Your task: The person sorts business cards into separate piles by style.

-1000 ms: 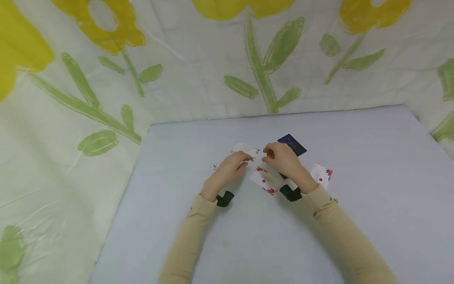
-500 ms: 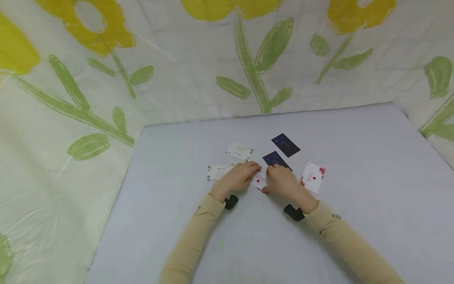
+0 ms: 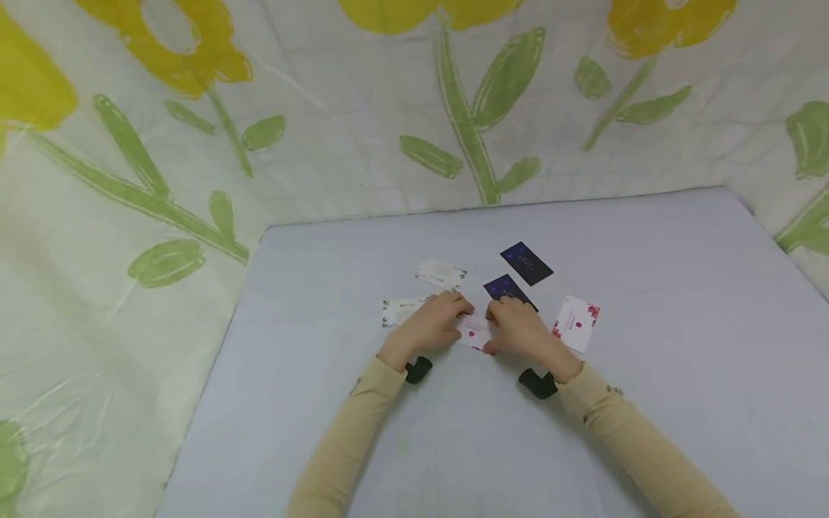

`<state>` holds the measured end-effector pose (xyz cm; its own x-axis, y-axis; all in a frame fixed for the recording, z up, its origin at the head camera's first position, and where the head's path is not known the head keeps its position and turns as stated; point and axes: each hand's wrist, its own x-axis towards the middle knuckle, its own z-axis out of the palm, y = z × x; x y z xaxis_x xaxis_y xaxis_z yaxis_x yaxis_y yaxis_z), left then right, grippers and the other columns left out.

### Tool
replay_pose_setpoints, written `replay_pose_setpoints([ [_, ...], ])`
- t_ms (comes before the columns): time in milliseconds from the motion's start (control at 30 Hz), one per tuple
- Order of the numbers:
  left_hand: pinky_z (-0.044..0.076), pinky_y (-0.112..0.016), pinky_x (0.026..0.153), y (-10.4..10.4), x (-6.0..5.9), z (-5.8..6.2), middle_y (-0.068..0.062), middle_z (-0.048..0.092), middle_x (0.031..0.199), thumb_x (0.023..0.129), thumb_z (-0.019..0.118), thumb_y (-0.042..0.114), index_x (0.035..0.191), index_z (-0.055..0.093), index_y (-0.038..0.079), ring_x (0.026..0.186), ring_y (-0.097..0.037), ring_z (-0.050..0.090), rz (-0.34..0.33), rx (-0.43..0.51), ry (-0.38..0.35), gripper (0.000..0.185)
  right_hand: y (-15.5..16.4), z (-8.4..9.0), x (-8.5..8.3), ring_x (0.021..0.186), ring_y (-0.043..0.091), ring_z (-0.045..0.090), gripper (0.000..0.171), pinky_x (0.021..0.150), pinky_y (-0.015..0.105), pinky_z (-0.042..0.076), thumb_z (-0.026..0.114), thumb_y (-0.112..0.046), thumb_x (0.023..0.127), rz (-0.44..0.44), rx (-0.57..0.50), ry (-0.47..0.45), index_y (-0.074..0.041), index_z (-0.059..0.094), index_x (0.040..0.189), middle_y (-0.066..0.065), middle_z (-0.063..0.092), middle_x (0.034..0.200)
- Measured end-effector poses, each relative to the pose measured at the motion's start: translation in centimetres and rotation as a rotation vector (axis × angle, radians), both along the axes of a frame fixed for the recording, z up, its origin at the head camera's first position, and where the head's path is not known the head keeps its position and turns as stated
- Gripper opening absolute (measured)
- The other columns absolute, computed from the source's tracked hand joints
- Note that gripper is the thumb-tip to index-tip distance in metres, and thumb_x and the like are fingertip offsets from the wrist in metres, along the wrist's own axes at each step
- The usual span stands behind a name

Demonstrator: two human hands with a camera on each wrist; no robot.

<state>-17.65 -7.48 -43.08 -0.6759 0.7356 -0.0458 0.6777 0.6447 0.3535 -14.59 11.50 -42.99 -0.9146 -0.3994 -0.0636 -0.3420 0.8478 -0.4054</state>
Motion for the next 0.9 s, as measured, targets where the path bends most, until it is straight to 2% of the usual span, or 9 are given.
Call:
replay_pose_setpoints([
  [67, 0.038, -0.035, 0.094, -0.2, 0.0, 0.0, -0.004, 0.056, 0.114, 0.081, 0.069, 0.007, 0.115, 0.06, 0.007, 0.108, -0.019, 0.048, 0.017, 0.043, 0.012, 0.036, 0.0, 0.1, -0.1, 0.076, 0.024, 0.051, 0.045, 0.069, 0.04, 0.044, 0.085, -0.025, 0.063, -0.005, -0.021, 0.007, 0.0, 0.062, 0.092, 0.008, 0.056, 0.083],
  [133, 0.039, -0.033, 0.091, -0.5, 0.1, -0.1, -0.003, 0.056, 0.108, 0.081, 0.068, 0.006, 0.112, 0.061, 0.008, 0.103, -0.017, 0.049, 0.041, 0.105, 0.03, 0.031, 0.0, 0.2, -0.2, 0.074, 0.023, 0.051, 0.039, 0.065, 0.037, 0.044, 0.082, -0.02, 0.067, -0.017, -0.074, -0.002, 0.001, 0.062, 0.094, 0.009, 0.056, 0.084],
  [300, 0.046, -0.025, 0.079, -1.8, 0.2, -0.3, -0.006, 0.056, 0.095, 0.086, 0.059, -0.004, 0.103, 0.062, 0.004, 0.088, -0.017, 0.054, 0.095, 0.38, -0.021, 0.018, -0.3, 0.1, -0.8, 0.065, 0.017, 0.049, 0.012, 0.055, 0.028, 0.041, 0.066, -0.008, 0.083, -0.04, -0.289, -0.017, 0.0, 0.061, 0.09, 0.007, 0.059, 0.081],
  [400, 0.049, -0.021, 0.074, -2.8, -0.2, -0.2, -0.009, 0.058, 0.096, 0.086, 0.058, -0.007, 0.102, 0.063, 0.001, 0.087, -0.018, 0.057, 0.142, 0.541, -0.052, 0.018, -0.8, 0.3, -1.4, 0.066, 0.015, 0.053, 0.007, 0.057, 0.027, 0.043, 0.063, -0.006, 0.086, -0.029, -0.407, 0.049, 0.0, 0.061, 0.089, 0.007, 0.062, 0.079],
  [467, 0.051, -0.022, 0.071, -3.6, -0.5, 0.1, -0.01, 0.06, 0.097, 0.085, 0.06, -0.006, 0.102, 0.063, 0.001, 0.087, -0.019, 0.058, 0.198, 0.614, -0.042, 0.018, -1.3, 0.7, -1.9, 0.068, 0.017, 0.055, 0.008, 0.06, 0.029, 0.044, 0.064, -0.005, 0.085, -0.035, -0.478, 0.087, 0.0, 0.061, 0.091, 0.008, 0.062, 0.079],
  [567, 0.052, -0.024, 0.069, -4.7, -0.8, 0.6, -0.011, 0.062, 0.098, 0.083, 0.065, -0.003, 0.101, 0.064, 0.0, 0.087, -0.02, 0.059, 0.32, 0.681, -0.021, 0.019, -2.3, 1.2, -2.9, 0.07, 0.019, 0.055, 0.014, 0.062, 0.029, 0.044, 0.066, -0.006, 0.084, -0.078, -0.556, 0.093, 0.001, 0.06, 0.094, 0.009, 0.061, 0.078],
  [733, 0.053, -0.029, 0.071, -6.7, -1.1, 0.7, -0.011, 0.064, 0.094, 0.08, 0.07, 0.001, 0.099, 0.065, -0.001, 0.084, -0.021, 0.061, 0.512, 0.708, 0.002, 0.02, -4.7, 1.0, -4.5, 0.068, 0.018, 0.053, 0.018, 0.06, 0.026, 0.043, 0.07, -0.008, 0.081, -0.171, -0.604, 0.01, 0.002, 0.06, 0.091, 0.01, 0.06, 0.077],
  [900, 0.053, -0.034, 0.071, -8.2, -1.0, -0.1, -0.014, 0.064, 0.09, 0.078, 0.072, 0.001, 0.097, 0.065, -0.005, 0.081, -0.024, 0.061, 0.609, 0.682, 0.014, 0.021, -7.0, -0.1, -5.1, 0.067, 0.017, 0.051, 0.018, 0.057, 0.023, 0.041, 0.07, -0.007, 0.079, -0.189, -0.593, -0.059, 0.003, 0.058, 0.087, 0.01, 0.058, 0.076],
])
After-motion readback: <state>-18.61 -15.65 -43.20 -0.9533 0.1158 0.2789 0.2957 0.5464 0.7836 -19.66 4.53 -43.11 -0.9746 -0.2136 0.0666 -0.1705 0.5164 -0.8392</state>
